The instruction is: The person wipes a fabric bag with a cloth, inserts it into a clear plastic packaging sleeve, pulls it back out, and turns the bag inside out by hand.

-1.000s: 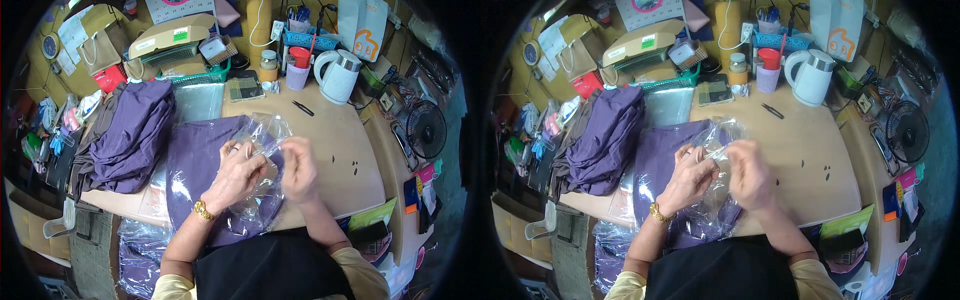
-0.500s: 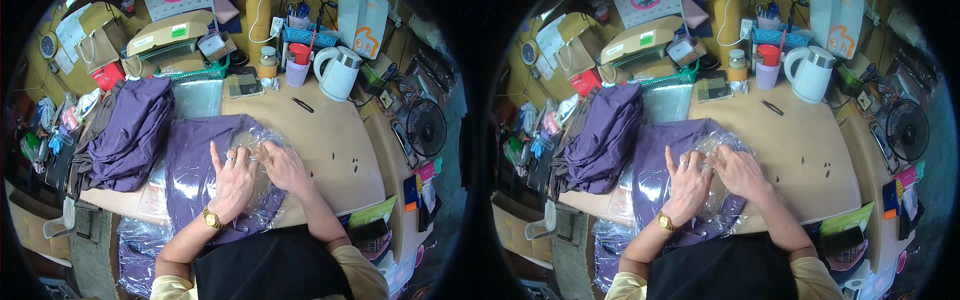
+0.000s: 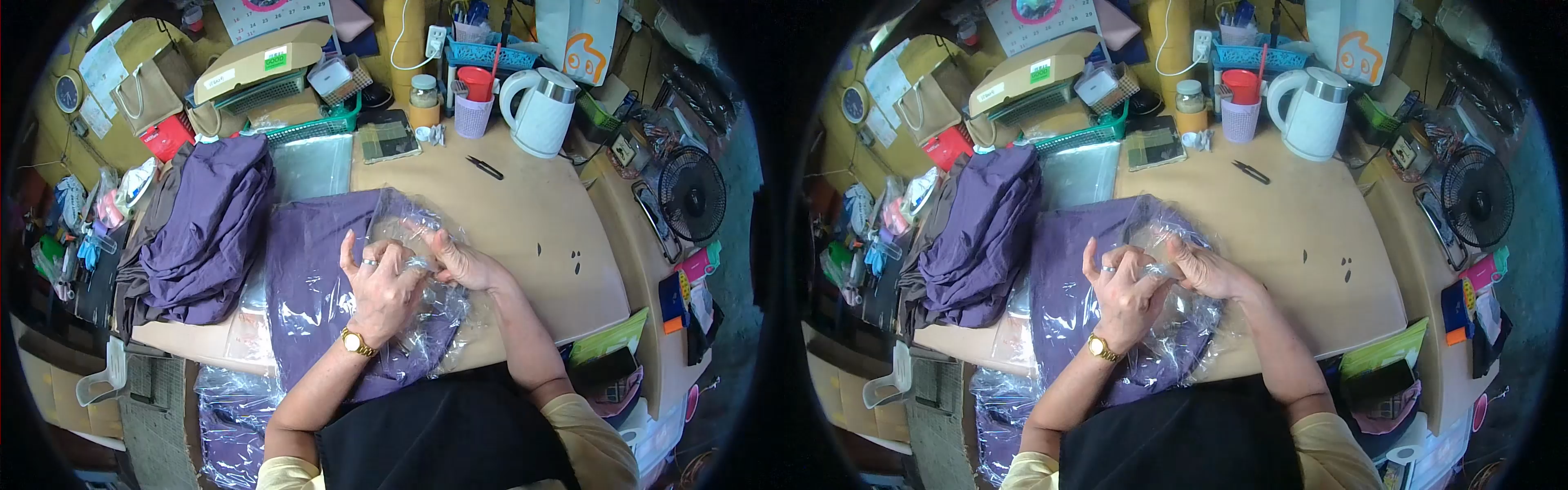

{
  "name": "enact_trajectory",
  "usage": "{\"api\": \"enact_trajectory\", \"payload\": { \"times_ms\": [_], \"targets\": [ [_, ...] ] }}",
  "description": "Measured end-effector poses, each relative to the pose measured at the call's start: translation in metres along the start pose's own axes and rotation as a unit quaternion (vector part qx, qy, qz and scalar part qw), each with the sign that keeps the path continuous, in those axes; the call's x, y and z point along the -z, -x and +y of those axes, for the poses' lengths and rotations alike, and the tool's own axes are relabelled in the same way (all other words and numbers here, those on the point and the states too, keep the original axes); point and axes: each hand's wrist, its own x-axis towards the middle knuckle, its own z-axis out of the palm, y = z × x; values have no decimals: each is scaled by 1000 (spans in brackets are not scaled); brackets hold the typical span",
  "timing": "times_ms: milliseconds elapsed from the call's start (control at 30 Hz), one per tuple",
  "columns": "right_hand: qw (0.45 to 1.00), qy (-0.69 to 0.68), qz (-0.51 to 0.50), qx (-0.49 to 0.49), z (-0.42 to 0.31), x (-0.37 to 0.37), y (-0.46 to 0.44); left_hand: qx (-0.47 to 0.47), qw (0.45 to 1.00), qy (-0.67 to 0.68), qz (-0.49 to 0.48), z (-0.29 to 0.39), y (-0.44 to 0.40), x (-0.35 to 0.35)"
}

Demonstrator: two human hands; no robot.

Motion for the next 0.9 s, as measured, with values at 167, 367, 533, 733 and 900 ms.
{"api": "enact_trajectory", "payload": {
  "times_ms": [167, 367, 533, 733, 900],
  "targets": [
    [998, -32, 51, -17, -16, 2, 6, 48, 997, 54, -17, 9, -5, 17],
    [963, -152, 179, 134, -2, 5, 14, 125, 969, 192, -97, 9, 2, 38],
    [914, -298, 186, 205, 2, 9, 17, 236, 859, 426, -154, -10, 14, 38],
    [976, 36, 128, 170, -50, -21, 46, 241, 882, 361, -185, -10, 4, 54],
    [889, 257, 209, 317, -25, -44, 32, 236, 917, 287, -143, 15, -11, 74]
  ]
}}
